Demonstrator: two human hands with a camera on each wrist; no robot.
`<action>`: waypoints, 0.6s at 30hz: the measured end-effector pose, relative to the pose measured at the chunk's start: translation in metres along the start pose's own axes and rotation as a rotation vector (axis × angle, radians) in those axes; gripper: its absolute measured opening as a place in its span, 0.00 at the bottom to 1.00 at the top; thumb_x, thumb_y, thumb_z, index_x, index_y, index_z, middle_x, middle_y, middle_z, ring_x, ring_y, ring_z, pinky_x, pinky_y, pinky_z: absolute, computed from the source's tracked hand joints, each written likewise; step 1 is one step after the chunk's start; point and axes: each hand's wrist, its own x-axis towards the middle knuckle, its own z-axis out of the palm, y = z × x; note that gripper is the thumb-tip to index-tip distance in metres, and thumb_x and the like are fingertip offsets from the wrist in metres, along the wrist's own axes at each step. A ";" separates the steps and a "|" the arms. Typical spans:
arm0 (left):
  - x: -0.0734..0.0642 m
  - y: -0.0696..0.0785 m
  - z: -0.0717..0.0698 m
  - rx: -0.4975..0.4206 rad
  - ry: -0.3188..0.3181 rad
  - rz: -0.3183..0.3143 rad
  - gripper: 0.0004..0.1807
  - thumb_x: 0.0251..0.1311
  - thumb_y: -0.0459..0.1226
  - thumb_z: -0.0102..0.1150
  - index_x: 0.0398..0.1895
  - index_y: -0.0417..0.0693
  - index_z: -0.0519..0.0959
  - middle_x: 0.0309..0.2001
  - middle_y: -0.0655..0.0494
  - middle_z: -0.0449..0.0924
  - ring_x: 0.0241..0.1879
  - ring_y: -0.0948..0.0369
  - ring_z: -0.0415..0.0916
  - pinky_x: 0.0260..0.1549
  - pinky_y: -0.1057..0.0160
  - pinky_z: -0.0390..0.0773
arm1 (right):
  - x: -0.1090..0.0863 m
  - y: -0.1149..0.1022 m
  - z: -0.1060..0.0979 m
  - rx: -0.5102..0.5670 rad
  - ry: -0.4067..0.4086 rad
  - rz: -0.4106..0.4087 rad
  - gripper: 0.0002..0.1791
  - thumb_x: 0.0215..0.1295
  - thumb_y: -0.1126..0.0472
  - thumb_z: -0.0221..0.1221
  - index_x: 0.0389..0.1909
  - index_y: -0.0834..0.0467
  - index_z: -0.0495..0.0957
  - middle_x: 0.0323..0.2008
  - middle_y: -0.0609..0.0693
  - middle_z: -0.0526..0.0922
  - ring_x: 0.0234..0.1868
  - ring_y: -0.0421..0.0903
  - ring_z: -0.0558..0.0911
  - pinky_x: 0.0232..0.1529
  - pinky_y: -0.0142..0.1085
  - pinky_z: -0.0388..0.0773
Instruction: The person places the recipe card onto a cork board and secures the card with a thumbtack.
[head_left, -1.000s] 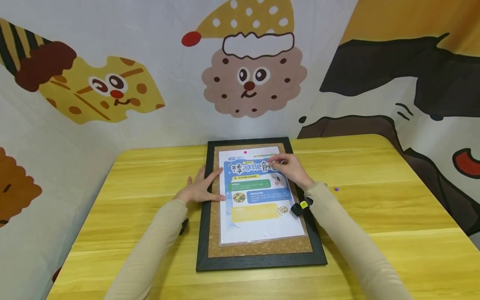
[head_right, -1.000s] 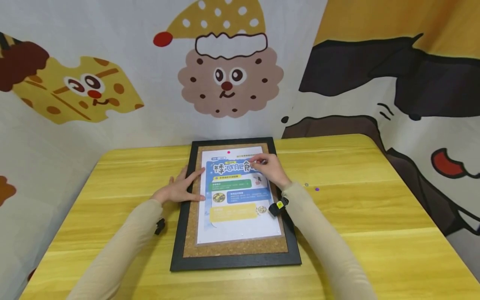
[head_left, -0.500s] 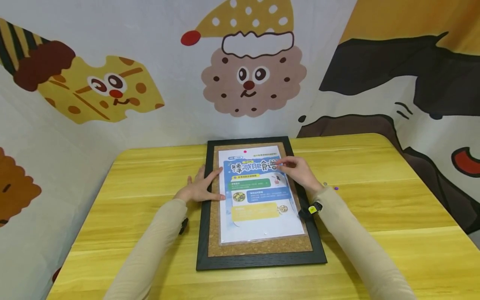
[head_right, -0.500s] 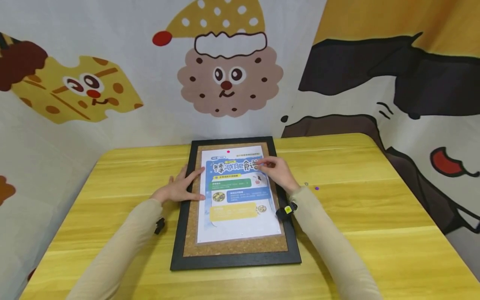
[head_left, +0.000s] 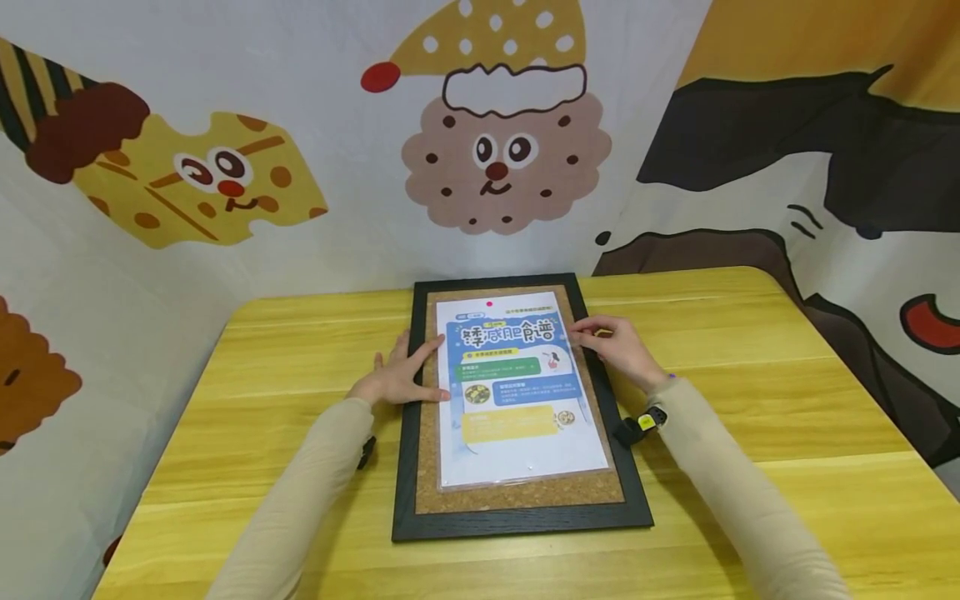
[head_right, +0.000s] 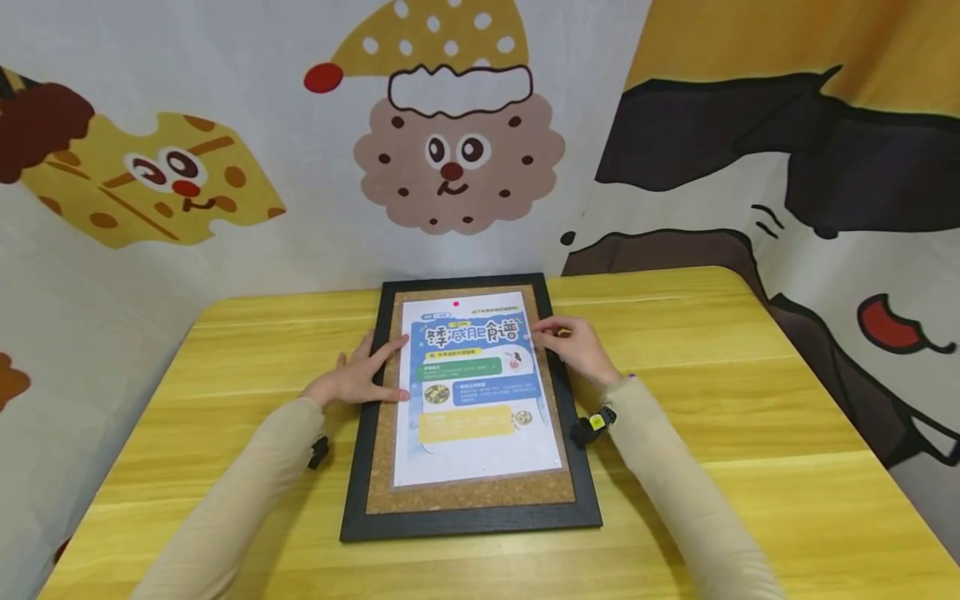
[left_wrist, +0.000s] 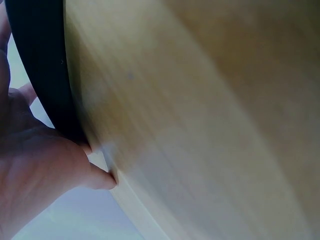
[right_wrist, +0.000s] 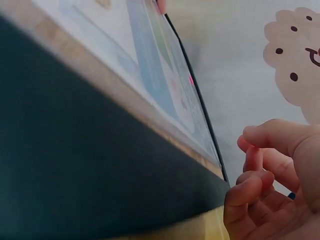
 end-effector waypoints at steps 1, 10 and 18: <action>0.000 0.000 0.000 0.000 0.001 0.000 0.57 0.51 0.64 0.63 0.78 0.63 0.40 0.74 0.33 0.23 0.72 0.43 0.20 0.61 0.31 0.27 | -0.001 0.000 -0.002 -0.005 -0.004 0.002 0.16 0.68 0.58 0.60 0.51 0.63 0.80 0.47 0.59 0.79 0.32 0.52 0.72 0.28 0.32 0.69; -0.002 0.003 -0.001 -0.005 0.005 0.007 0.57 0.52 0.62 0.64 0.78 0.60 0.42 0.73 0.32 0.24 0.72 0.41 0.21 0.61 0.30 0.28 | -0.007 0.004 -0.020 -0.087 -0.054 0.001 0.14 0.69 0.61 0.58 0.51 0.65 0.80 0.46 0.59 0.80 0.34 0.52 0.75 0.31 0.35 0.75; -0.004 0.004 -0.002 0.000 0.009 0.000 0.56 0.53 0.60 0.65 0.78 0.59 0.42 0.73 0.32 0.24 0.72 0.41 0.22 0.61 0.30 0.29 | -0.013 0.008 -0.039 -0.150 -0.082 -0.028 0.14 0.68 0.62 0.59 0.49 0.66 0.81 0.45 0.61 0.81 0.32 0.54 0.77 0.28 0.36 0.76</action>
